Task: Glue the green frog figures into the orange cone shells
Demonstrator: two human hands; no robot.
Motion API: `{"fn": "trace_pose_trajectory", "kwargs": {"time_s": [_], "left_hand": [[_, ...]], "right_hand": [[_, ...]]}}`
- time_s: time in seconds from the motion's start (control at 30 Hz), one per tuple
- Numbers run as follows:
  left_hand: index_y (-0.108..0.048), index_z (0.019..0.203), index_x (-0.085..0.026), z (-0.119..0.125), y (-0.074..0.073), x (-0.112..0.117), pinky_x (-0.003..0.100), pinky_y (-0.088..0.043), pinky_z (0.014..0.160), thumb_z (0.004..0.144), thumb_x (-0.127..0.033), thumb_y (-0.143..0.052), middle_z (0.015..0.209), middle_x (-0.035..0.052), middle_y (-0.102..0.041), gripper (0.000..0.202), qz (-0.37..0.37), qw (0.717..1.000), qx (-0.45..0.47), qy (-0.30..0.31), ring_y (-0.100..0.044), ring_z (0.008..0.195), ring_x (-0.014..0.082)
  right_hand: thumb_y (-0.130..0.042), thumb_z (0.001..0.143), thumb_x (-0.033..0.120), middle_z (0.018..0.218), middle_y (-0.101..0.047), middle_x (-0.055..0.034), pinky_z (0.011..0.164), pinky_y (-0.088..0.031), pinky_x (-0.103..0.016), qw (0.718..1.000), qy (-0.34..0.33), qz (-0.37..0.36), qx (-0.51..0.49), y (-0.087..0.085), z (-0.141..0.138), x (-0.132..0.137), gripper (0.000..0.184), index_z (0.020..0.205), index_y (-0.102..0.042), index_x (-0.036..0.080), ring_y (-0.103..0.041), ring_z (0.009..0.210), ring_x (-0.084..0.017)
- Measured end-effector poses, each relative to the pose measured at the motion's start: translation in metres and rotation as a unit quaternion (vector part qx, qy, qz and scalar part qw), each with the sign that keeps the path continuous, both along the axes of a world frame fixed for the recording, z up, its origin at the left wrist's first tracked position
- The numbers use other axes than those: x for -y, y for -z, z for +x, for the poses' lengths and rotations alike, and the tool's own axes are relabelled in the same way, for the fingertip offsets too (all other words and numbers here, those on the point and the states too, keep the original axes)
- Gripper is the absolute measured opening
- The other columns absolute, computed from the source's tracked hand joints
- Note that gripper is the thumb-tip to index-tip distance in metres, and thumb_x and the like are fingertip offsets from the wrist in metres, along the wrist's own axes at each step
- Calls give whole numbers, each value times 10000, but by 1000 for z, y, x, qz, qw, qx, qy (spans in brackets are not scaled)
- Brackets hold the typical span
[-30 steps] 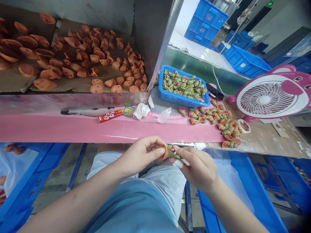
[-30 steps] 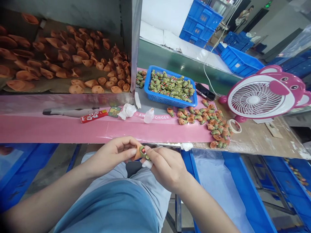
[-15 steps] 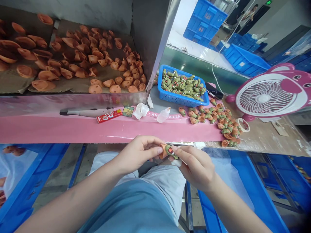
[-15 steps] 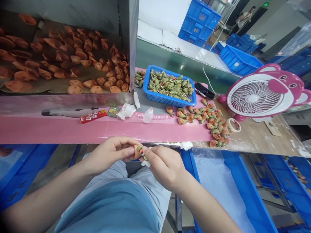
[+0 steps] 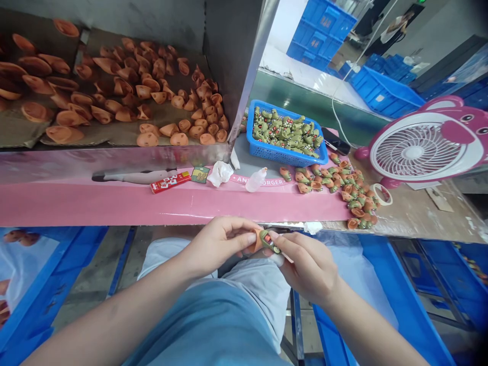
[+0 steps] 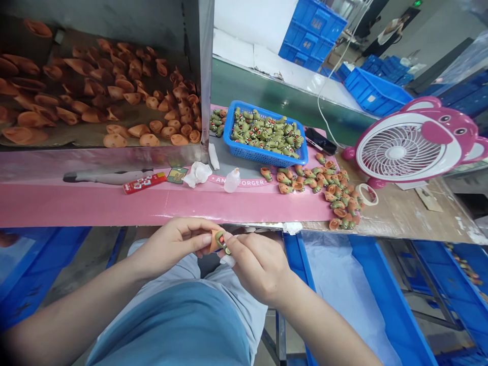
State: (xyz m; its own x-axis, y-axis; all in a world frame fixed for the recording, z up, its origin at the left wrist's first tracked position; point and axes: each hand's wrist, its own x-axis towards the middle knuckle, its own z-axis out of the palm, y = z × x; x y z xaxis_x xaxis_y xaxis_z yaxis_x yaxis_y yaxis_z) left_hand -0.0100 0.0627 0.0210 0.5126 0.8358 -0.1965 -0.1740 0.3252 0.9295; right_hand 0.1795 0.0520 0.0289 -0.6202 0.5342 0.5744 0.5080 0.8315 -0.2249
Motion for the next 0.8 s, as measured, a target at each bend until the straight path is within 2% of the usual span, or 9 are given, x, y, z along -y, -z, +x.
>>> {"fn": "trace_pose_trajectory", "kwargs": {"time_s": [0.1,0.2,0.3,0.37,0.43,0.5,0.57,0.67,0.8], "left_hand": [[-643,836,-127,1,0,-1,200,-382,550,769,-171,-502,645,-7,-552,162,7,1000,0,4,-450,571,82],[-644,859,-131,3,0,0,215,-419,612,742,-160,-538,685,4,-594,160,-16,1000,6,-10,-507,624,99],[-619,966,-162,4,1,4,271,-456,714,716,-190,-581,838,38,-654,255,-22,998,-15,-61,-584,774,160],[-618,988,-192,3,3,7,294,-455,760,730,-218,-571,937,51,-659,264,30,990,-60,-121,-590,854,186],[-645,945,-211,2,5,10,309,-431,816,744,-215,-555,965,50,-663,220,124,972,-109,-164,-581,900,192],[-665,906,-222,0,7,13,330,-385,886,733,-189,-567,979,48,-666,202,215,951,-138,-176,-557,957,201],[-667,902,-228,1,9,16,340,-348,930,707,-164,-594,1009,46,-658,217,251,938,-151,-183,-532,1006,207],[-661,869,-222,4,10,20,315,-391,890,730,-168,-576,986,37,-663,172,193,952,-134,-195,-557,969,191],[-631,815,-189,8,7,22,262,-489,721,746,-191,-569,837,12,-684,93,55,978,-50,-194,-618,776,152]], "right_hand": [[-600,699,62,819,-643,-86,611,-494,-265,1000,13,5,2,1,-1,0,422,1103,-490,112,-593,716,-154],[-609,718,110,791,-651,-62,622,-492,-235,999,44,-1,5,1,-3,-1,378,1079,-498,132,-602,685,-137],[-602,738,175,755,-652,-39,571,-484,-210,995,92,-38,-14,-1,-4,0,287,1014,-526,157,-594,598,-114],[-591,749,218,715,-646,-18,522,-475,-196,986,123,-100,-45,-3,-5,0,211,952,-547,175,-578,536,-99],[-570,762,248,647,-627,5,481,-464,-185,968,142,-190,-86,-4,-7,-1,153,900,-561,182,-564,492,-90],[-548,777,262,553,-589,25,442,-446,-177,939,147,-283,-132,-5,-8,-2,106,834,-562,174,-546,446,-84],[-533,786,276,503,-559,32,413,-429,-172,906,145,-361,-166,-5,-10,-3,116,757,-539,164,-527,412,-81],[-525,788,312,484,-534,32,385,-400,-169,881,146,-414,-178,-4,-11,-3,193,671,-496,161,-497,391,-73],[-516,791,316,561,-561,13,429,-409,-176,900,135,-384,-157,-2,-8,-5,178,713,-523,156,-514,464,-80]]}}
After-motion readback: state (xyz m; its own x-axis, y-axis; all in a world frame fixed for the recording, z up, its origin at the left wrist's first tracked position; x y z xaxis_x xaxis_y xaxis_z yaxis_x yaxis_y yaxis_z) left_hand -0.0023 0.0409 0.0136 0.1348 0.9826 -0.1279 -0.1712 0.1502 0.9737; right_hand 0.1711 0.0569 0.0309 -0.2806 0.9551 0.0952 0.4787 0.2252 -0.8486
